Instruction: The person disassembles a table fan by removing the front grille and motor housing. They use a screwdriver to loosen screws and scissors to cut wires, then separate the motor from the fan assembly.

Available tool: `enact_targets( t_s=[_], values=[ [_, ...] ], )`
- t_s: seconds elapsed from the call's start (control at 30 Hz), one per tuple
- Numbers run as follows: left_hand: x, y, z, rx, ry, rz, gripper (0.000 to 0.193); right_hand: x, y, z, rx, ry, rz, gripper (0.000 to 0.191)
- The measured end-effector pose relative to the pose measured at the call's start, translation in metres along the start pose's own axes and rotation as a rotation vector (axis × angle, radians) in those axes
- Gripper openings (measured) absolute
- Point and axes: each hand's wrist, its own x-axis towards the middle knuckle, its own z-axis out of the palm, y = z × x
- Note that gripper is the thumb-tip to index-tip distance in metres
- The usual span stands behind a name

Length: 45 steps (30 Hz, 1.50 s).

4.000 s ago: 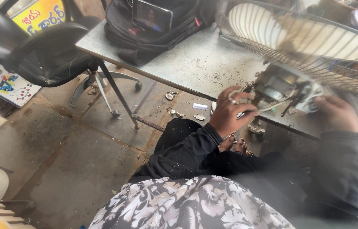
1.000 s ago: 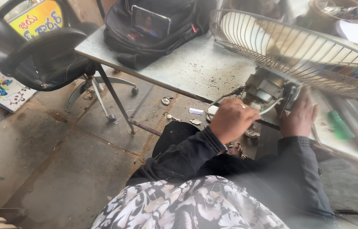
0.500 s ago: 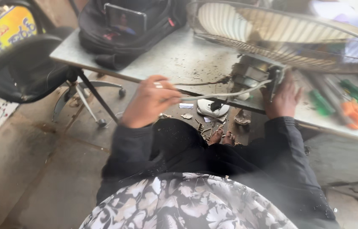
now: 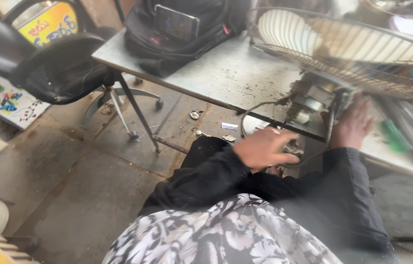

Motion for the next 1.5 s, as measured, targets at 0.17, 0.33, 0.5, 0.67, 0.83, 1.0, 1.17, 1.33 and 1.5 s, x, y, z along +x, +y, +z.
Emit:
enact_targets(
  t_s=[0.17, 0.33, 0.5, 0.67, 0.83, 1.0, 1.17, 1.33, 1.5],
  values=[
    [0.024, 0.001, 0.069, -0.054, -0.026, -0.064, 0.088, 0.002, -0.003, 0.000, -0.026, 0.008, -0.004, 0.110],
    [0.035, -0.006, 0.102, -0.358, -0.049, -0.099, 0.096, 0.001, -0.007, -0.004, -0.004, 0.004, -0.008, 0.108],
    [0.033, -0.014, 0.121, -0.414, 0.036, -0.144, 0.093, -0.001, -0.003, 0.000, -0.059, 0.031, -0.050, 0.105],
    [0.044, -0.022, 0.142, -0.573, 0.126, -0.125, 0.086, -0.001, 0.000, 0.002, -0.072, 0.036, -0.041, 0.107],
    [0.052, -0.028, 0.154, -0.699, 0.107, -0.220, 0.081, 0.001, -0.005, -0.002, -0.047, 0.012, 0.002, 0.109],
    [0.062, -0.026, 0.151, -0.601, 0.205, -0.196, 0.075, 0.002, -0.007, -0.005, -0.024, -0.007, 0.010, 0.109],
    [0.074, -0.021, 0.142, -0.441, 0.307, -0.261, 0.065, 0.003, -0.006, -0.007, 0.025, -0.025, 0.034, 0.111],
    [0.072, -0.021, 0.137, -0.303, 0.310, -0.124, 0.047, 0.000, -0.013, -0.019, 0.048, -0.040, 0.075, 0.105],
    [0.031, -0.046, 0.128, -0.324, -0.005, -0.295, 0.045, -0.002, -0.030, -0.034, 0.064, -0.009, 0.075, 0.095]
  ],
)
